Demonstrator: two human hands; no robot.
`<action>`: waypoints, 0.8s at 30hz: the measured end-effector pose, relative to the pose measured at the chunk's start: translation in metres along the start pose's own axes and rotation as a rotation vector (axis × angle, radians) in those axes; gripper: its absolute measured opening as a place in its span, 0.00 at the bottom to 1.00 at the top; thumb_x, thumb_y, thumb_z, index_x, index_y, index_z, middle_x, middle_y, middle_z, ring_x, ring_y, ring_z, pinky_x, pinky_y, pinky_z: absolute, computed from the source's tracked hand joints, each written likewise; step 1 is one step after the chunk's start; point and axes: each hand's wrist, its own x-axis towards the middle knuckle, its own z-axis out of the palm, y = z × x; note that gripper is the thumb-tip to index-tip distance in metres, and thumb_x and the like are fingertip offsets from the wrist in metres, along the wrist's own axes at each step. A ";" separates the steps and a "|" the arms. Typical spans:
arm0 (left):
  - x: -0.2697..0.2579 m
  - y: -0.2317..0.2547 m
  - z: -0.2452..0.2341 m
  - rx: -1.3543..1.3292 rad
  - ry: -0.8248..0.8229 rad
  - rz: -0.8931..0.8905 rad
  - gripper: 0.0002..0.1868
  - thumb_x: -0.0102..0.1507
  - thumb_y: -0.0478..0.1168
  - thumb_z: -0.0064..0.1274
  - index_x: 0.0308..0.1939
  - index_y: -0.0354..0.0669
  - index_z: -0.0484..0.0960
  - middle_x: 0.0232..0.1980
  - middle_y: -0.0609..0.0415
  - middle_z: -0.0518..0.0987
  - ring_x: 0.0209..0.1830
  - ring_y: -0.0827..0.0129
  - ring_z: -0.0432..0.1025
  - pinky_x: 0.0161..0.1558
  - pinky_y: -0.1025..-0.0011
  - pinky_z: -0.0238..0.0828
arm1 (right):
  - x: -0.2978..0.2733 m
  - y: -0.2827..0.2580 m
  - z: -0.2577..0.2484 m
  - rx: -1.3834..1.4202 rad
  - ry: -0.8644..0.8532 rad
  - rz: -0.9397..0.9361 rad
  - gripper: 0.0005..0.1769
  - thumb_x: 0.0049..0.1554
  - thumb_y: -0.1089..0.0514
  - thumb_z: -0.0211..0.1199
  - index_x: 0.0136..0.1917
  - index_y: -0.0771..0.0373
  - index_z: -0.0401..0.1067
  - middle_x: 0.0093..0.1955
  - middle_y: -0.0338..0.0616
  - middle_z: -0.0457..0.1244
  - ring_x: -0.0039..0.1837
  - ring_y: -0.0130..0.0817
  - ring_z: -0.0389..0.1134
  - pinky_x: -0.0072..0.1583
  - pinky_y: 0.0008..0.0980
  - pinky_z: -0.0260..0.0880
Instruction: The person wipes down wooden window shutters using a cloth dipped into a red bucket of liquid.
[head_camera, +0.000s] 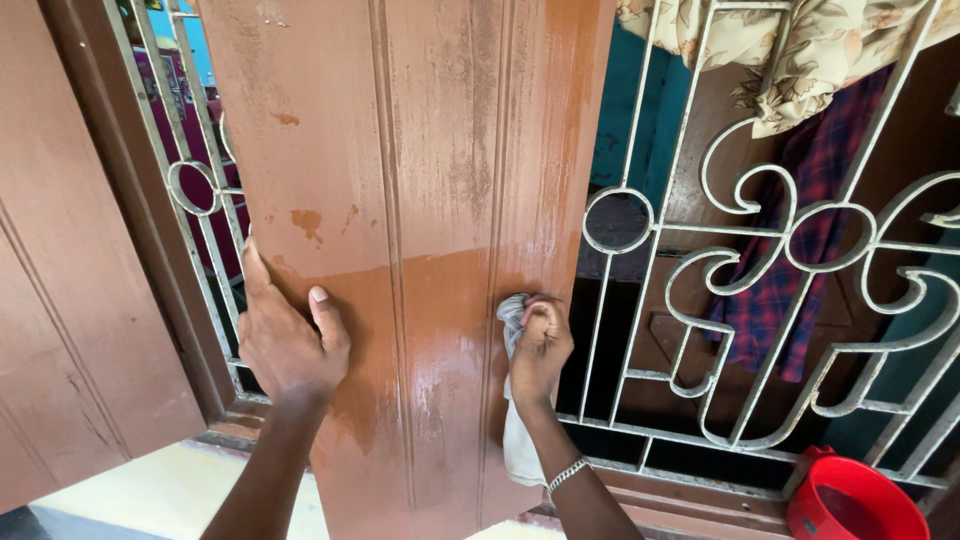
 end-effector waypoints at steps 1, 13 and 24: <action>0.000 0.001 -0.001 0.002 0.000 -0.001 0.41 0.64 0.39 0.48 0.80 0.32 0.53 0.74 0.29 0.69 0.60 0.36 0.71 0.60 0.48 0.67 | -0.001 0.000 0.003 -0.082 -0.027 -0.112 0.16 0.70 0.63 0.49 0.39 0.66 0.63 0.46 0.38 0.59 0.47 0.24 0.60 0.51 0.24 0.64; -0.001 -0.006 0.003 0.001 0.020 0.046 0.42 0.64 0.40 0.48 0.79 0.29 0.52 0.73 0.29 0.69 0.63 0.39 0.72 0.57 0.50 0.67 | -0.001 -0.002 0.008 -0.118 0.058 -0.084 0.06 0.60 0.68 0.59 0.42 0.75 0.70 0.45 0.43 0.64 0.48 0.26 0.64 0.52 0.25 0.66; -0.006 -0.014 0.008 0.031 0.016 0.030 0.41 0.66 0.41 0.49 0.79 0.28 0.53 0.74 0.30 0.68 0.64 0.40 0.71 0.59 0.50 0.66 | -0.009 -0.046 -0.014 -0.380 -0.175 -0.162 0.11 0.54 0.62 0.72 0.50 0.66 0.77 0.56 0.50 0.67 0.57 0.34 0.70 0.55 0.29 0.72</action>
